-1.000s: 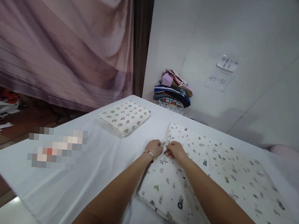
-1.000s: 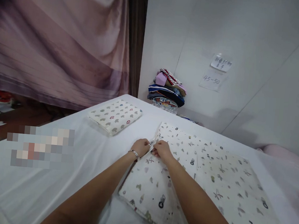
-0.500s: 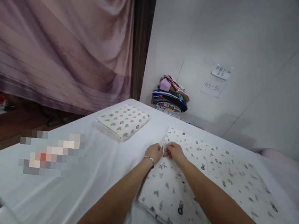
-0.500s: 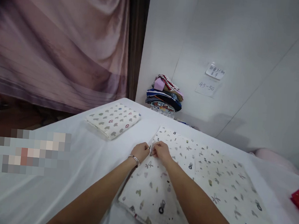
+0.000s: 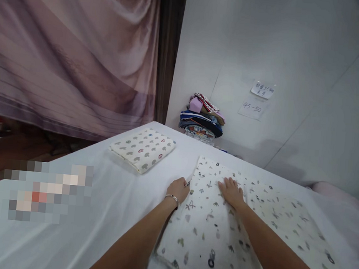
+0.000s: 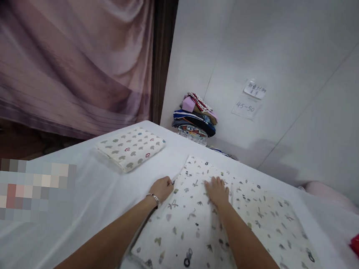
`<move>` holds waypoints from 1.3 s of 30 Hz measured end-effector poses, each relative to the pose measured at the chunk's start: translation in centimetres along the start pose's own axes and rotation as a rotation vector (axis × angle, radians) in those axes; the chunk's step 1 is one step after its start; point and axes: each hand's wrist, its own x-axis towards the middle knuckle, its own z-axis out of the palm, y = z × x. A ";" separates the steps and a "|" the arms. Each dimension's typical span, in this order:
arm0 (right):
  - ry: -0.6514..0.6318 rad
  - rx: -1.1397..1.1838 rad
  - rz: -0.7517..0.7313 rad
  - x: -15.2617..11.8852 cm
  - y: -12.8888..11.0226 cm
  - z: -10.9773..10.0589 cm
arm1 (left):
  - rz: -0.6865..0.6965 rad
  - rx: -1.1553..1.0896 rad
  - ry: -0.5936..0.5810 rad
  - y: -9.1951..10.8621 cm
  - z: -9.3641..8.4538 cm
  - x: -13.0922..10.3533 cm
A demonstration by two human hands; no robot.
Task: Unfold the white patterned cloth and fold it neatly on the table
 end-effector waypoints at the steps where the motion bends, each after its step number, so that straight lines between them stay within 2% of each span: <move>1: 0.017 0.000 0.006 0.2 0.3 -0.1 | -0.004 0.001 -0.001 0.0 0.0 0.0; 6: 0.014 -0.007 0.019 0.9 1.7 -0.4 | -0.021 0.011 0.006 0.0 0.0 0.0; 9: 0.111 0.025 -0.044 1.2 1.1 -0.7 | -0.026 0.020 -0.004 0.2 0.1 -0.1; 12: 0.163 0.145 -0.288 2.2 -1.8 -1.4 | -0.012 0.018 -0.006 0.2 0.3 -0.1; 15: 0.085 0.242 -0.490 3.8 -6.1 -2.0 | 0.004 0.026 -0.001 0.2 0.5 -0.2; 18: 0.033 0.199 -0.686 5.4 -9.8 -2.4 | 0.040 0.052 0.011 0.3 0.6 -0.4; 21: -0.021 0.042 -0.932 6.2 -11.7 -2.8 | 0.047 0.080 0.011 0.4 0.5 -0.6; 23: -0.047 -0.019 -0.998 6.2 -11.8 -3.2 | 0.039 0.092 0.005 0.5 0.5 -0.7; 30: -0.071 -0.098 -0.988 4.5 -9.0 -4.9 | 0.052 0.084 0.018 0.8 0.5 -1.0; 36: -0.147 -0.002 -0.657 4.1 -8.9 -4.5 | 0.091 0.064 0.023 1.1 0.4 -1.2; 39: -0.153 0.006 -0.580 4.4 -9.7 -4.2 | 0.114 0.082 0.034 1.2 0.4 -1.4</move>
